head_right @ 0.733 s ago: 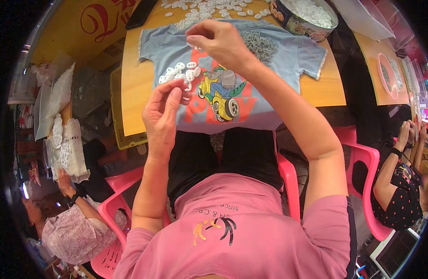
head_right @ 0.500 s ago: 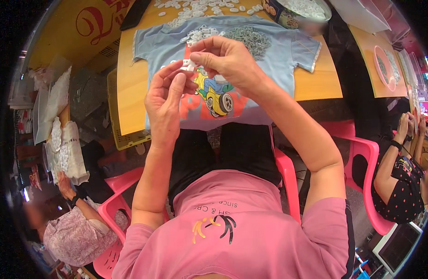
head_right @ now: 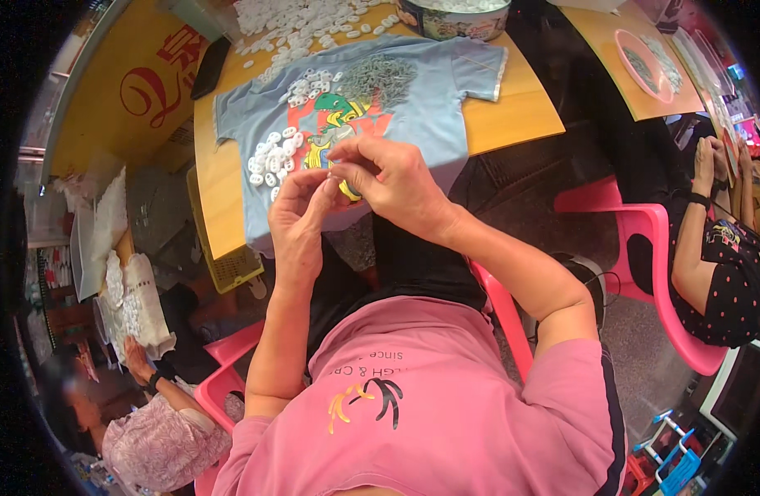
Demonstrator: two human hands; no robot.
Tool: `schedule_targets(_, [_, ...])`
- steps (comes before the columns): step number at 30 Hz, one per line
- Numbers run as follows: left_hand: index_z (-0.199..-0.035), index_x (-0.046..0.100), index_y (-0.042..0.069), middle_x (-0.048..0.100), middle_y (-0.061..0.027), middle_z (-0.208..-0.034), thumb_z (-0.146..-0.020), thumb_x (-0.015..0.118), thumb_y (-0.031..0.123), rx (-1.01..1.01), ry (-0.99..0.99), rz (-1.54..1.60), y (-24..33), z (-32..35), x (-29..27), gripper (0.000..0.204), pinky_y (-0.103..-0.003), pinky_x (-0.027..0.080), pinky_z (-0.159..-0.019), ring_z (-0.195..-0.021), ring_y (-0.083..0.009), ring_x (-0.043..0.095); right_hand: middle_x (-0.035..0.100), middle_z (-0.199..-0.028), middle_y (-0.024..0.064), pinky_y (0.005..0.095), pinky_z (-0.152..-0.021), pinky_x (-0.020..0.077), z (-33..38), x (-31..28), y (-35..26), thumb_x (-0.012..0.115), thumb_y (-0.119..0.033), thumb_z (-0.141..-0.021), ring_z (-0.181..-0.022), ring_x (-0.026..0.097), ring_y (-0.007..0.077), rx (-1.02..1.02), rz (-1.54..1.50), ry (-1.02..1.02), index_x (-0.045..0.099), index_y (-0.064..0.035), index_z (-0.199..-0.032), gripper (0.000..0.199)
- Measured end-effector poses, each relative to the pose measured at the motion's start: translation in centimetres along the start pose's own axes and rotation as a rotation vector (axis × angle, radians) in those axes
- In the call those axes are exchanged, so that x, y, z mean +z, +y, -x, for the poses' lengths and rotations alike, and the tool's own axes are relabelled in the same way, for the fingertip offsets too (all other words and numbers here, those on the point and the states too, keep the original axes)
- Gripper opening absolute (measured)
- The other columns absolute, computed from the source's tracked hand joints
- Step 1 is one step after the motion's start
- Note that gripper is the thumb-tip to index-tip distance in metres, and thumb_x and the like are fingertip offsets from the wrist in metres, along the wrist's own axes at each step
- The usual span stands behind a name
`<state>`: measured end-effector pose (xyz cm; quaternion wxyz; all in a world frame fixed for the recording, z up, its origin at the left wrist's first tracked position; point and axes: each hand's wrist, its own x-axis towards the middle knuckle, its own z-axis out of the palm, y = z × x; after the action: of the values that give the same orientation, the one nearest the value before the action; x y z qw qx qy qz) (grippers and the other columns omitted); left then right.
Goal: Attaching small plastic decorative pieces to a t-shirt design.
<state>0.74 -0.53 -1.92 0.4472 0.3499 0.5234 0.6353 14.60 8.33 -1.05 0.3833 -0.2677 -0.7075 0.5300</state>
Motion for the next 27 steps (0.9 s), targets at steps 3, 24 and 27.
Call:
schedule_targets(3, [-0.105, 0.059, -0.001, 0.066, -0.0058, -0.093, -0.094, 0.062, 0.006, -0.011, -0.005, 0.035, -0.4, 0.6, 0.1, 0.013, -0.023, 0.052, -0.071, -0.078, -0.0094, 0.063, 0.068, -0.09, 0.0074, 0.0261, -0.068, 0.0526, 0.6, -0.7, 0.3, 0.067, -0.006, -0.089, -0.081, 0.066, 0.0112, 0.043, -0.028, -0.001, 0.066, 0.0028, -0.103, 0.016])
schedule_targets(24, [-0.104, 0.058, -0.002, 0.065, -0.0075, -0.09, -0.095, 0.06, 0.004, -0.133, 0.002, 0.042, -0.7, -0.7, -1.3, 0.011, -0.027, 0.055, -0.076, -0.081, -0.0124, 0.066, 0.061, -0.086, 0.0106, 0.0398, -0.066, 0.0491, -4.9, -7.2, 3.4, 0.066, -0.013, -0.086, -0.078, 0.062, 0.0312, -0.197, 0.892, -0.066, 0.066, -0.0043, -0.09, 0.01])
schedule_targets(27, [-0.104, 0.058, -0.002, 0.065, -0.0072, -0.09, -0.095, 0.06, 0.005, -0.147, -0.007, 0.027, -0.8, -0.7, -1.5, 0.011, -0.026, 0.055, -0.076, -0.081, -0.0122, 0.066, 0.061, -0.086, 0.0107, 0.0394, -0.066, 0.0491, -5.2, -7.3, 3.2, 0.066, -0.013, -0.086, -0.077, 0.063, 0.0314, -0.203, 0.892, -0.081, 0.066, -0.0039, -0.09, 0.01])
